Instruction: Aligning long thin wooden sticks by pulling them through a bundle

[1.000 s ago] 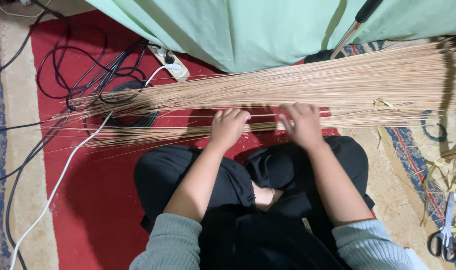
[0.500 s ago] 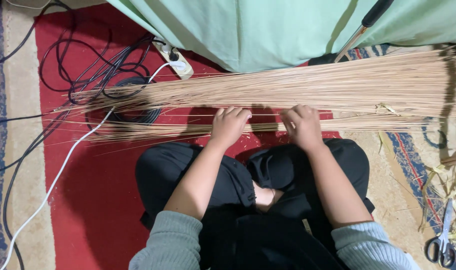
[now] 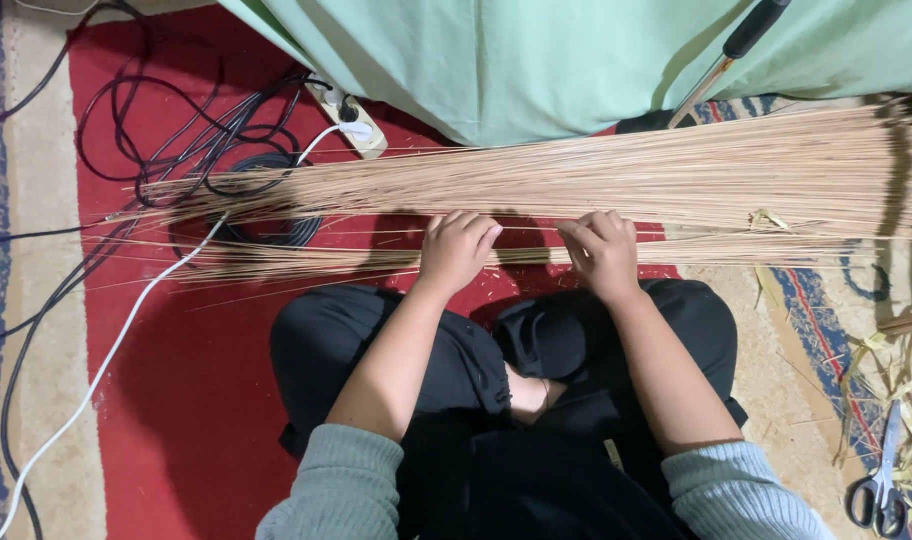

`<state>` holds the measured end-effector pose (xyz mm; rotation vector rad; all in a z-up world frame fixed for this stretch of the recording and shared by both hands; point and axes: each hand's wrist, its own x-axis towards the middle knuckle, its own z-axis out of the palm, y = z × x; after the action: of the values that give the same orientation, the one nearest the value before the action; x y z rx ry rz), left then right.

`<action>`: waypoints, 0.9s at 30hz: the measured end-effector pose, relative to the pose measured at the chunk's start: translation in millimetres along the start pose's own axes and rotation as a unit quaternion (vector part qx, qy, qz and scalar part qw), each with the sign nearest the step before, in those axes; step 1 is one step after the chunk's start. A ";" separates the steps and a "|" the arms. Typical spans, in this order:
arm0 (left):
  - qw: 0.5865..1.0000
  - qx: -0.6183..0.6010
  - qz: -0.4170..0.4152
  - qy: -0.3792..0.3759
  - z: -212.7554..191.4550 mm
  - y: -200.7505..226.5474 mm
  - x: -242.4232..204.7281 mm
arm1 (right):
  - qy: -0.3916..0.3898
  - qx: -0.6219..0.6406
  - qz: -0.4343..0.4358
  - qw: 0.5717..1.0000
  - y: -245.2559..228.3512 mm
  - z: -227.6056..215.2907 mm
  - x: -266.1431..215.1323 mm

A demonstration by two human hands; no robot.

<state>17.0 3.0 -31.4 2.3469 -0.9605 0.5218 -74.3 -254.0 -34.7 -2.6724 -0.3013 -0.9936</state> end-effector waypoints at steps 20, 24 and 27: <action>0.996 0.016 0.009 0.091 -12.2 13.0 4.8 | 0.075 0.037 -0.043 0.996 -9.0 -2.5 7.0; 0.991 0.031 0.048 0.124 -13.3 11.1 6.9 | 0.075 0.042 -0.045 0.995 -9.3 -1.6 6.4; 0.990 0.004 0.067 0.124 -17.1 12.6 9.8 | 0.073 0.048 -0.048 0.995 -7.8 1.7 4.6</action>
<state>11.9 0.9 -8.6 2.1702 -1.0011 0.8499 -72.1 -245.8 -31.5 -2.5031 -0.4380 -1.1654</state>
